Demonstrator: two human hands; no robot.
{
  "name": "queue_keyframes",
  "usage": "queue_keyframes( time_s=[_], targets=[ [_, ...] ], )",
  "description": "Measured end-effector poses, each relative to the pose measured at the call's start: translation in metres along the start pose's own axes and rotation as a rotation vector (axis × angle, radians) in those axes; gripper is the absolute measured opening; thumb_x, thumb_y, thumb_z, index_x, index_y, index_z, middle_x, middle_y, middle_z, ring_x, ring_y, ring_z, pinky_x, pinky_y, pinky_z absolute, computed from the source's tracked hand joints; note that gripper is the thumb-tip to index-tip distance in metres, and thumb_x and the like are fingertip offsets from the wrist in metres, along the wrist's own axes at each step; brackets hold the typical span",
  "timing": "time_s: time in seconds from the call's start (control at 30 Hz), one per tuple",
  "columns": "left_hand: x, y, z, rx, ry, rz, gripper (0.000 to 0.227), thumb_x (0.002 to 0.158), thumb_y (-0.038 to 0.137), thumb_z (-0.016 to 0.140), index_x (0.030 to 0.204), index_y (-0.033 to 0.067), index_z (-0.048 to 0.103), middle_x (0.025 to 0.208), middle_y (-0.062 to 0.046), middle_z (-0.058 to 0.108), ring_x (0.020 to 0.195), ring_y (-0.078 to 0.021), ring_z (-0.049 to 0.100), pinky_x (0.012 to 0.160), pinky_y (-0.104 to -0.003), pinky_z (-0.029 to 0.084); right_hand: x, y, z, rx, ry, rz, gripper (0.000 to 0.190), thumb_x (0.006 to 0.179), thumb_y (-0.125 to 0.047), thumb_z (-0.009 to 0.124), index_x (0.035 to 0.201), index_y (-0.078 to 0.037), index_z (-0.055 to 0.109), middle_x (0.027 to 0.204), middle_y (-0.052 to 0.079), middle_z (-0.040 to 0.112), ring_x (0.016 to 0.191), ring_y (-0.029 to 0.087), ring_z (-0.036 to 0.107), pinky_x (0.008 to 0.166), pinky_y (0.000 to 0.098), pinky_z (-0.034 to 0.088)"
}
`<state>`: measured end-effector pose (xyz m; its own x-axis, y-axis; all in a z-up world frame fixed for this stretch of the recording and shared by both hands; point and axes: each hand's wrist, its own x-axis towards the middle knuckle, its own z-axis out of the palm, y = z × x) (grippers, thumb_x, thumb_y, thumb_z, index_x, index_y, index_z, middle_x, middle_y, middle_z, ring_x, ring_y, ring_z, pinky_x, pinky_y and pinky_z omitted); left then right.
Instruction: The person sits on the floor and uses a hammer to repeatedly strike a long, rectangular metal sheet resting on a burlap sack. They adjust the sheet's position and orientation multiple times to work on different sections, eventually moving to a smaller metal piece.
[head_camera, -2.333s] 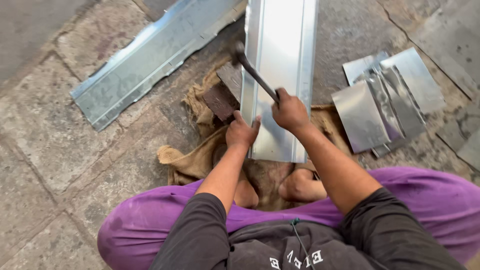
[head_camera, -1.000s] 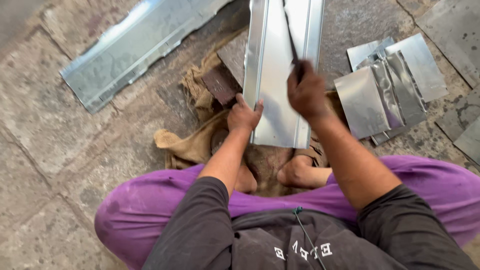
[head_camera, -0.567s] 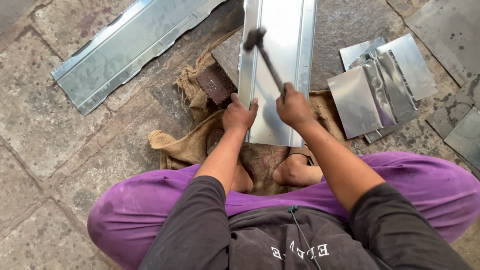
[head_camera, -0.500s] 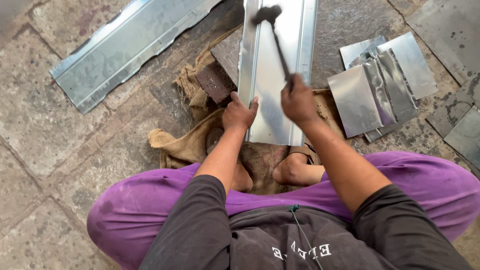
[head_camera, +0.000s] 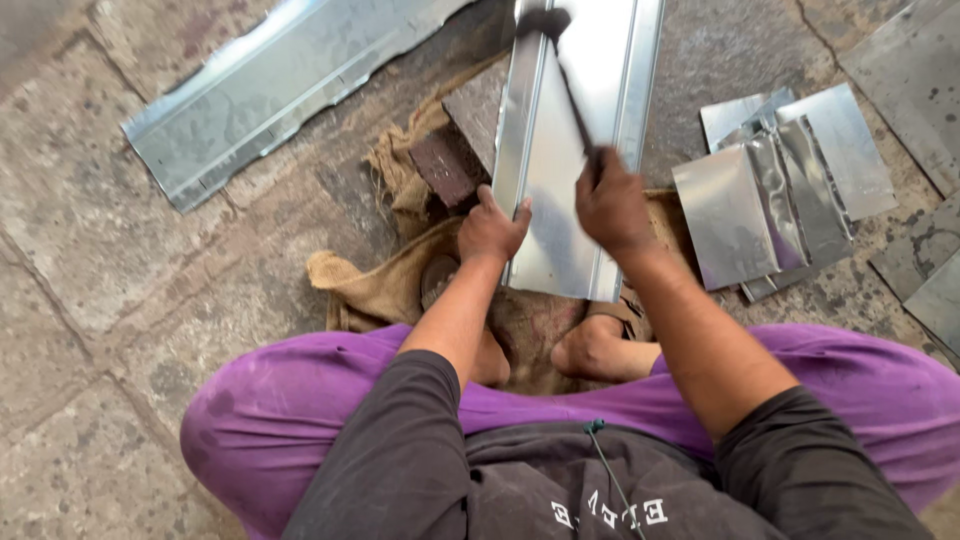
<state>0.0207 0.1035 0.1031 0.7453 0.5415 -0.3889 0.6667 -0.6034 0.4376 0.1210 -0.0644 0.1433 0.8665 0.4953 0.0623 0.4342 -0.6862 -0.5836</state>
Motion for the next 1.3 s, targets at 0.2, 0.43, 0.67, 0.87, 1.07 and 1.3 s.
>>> queue_keyframes(
  time_s=[0.2,0.43,0.67,0.87,1.07,1.3],
  targets=[
    [0.001,-0.002,0.001,-0.021,-0.072,-0.022,0.067,0.095,0.065,0.052,0.124,0.0062,0.04,0.103,-0.023,0.072,0.095,-0.039,0.074,0.078,-0.05,0.062,0.029,0.008,-0.013,0.72,0.633,-0.374,0.022,0.104,-0.002,0.047,0.125,0.001,0.038,0.089,0.012,0.054,0.058,0.016,0.056,0.051,0.0314,0.049],
    [0.003,-0.003,0.007,0.008,-0.011,-0.004,0.066,0.095,0.065,0.054,0.121,0.0059,0.041,0.101,-0.024,0.072,0.094,-0.0406,0.073,0.08,-0.051,0.059,0.01,0.025,0.03,-0.154,-0.048,-0.119,0.024,0.094,-0.006,0.061,0.116,-0.002,0.055,0.076,0.022,0.066,0.066,0.043,0.066,0.055,0.0514,0.05],
    [0.004,-0.005,0.009,-0.005,-0.08,-0.023,0.065,0.096,0.065,0.048,0.124,0.0065,0.04,0.097,-0.022,0.073,0.084,-0.0359,0.076,0.068,-0.048,0.064,0.017,0.023,0.026,0.354,0.296,-0.173,0.016,0.107,-0.008,0.051,0.121,-0.004,0.043,0.081,0.019,0.065,0.071,0.038,0.071,0.064,0.0521,0.055],
    [0.001,-0.003,0.007,0.003,-0.009,-0.001,0.064,0.095,0.064,0.052,0.121,0.0063,0.041,0.099,-0.024,0.072,0.088,-0.0397,0.074,0.074,-0.05,0.062,0.032,0.038,0.028,-0.158,-0.039,-0.118,0.028,0.095,-0.008,0.06,0.12,-0.005,0.048,0.084,0.025,0.067,0.076,0.049,0.066,0.067,0.0595,0.052],
    [0.003,-0.003,0.006,0.013,-0.015,0.003,0.066,0.095,0.065,0.053,0.12,0.0043,0.042,0.1,-0.026,0.072,0.093,-0.0423,0.074,0.078,-0.053,0.061,0.032,0.035,0.04,0.06,0.043,-0.014,0.03,0.1,-0.013,0.056,0.127,-0.005,0.047,0.095,0.025,0.069,0.088,0.049,0.067,0.077,0.0586,0.051],
    [0.002,0.002,-0.003,-0.009,-0.027,-0.025,0.07,0.092,0.065,0.055,0.124,0.0047,0.043,0.105,-0.026,0.071,0.097,-0.0434,0.072,0.084,-0.053,0.058,0.038,0.022,0.024,-0.159,-0.154,0.041,0.033,0.096,-0.016,0.057,0.126,-0.006,0.048,0.097,0.024,0.07,0.091,0.048,0.067,0.082,0.0588,0.052]
  ],
)
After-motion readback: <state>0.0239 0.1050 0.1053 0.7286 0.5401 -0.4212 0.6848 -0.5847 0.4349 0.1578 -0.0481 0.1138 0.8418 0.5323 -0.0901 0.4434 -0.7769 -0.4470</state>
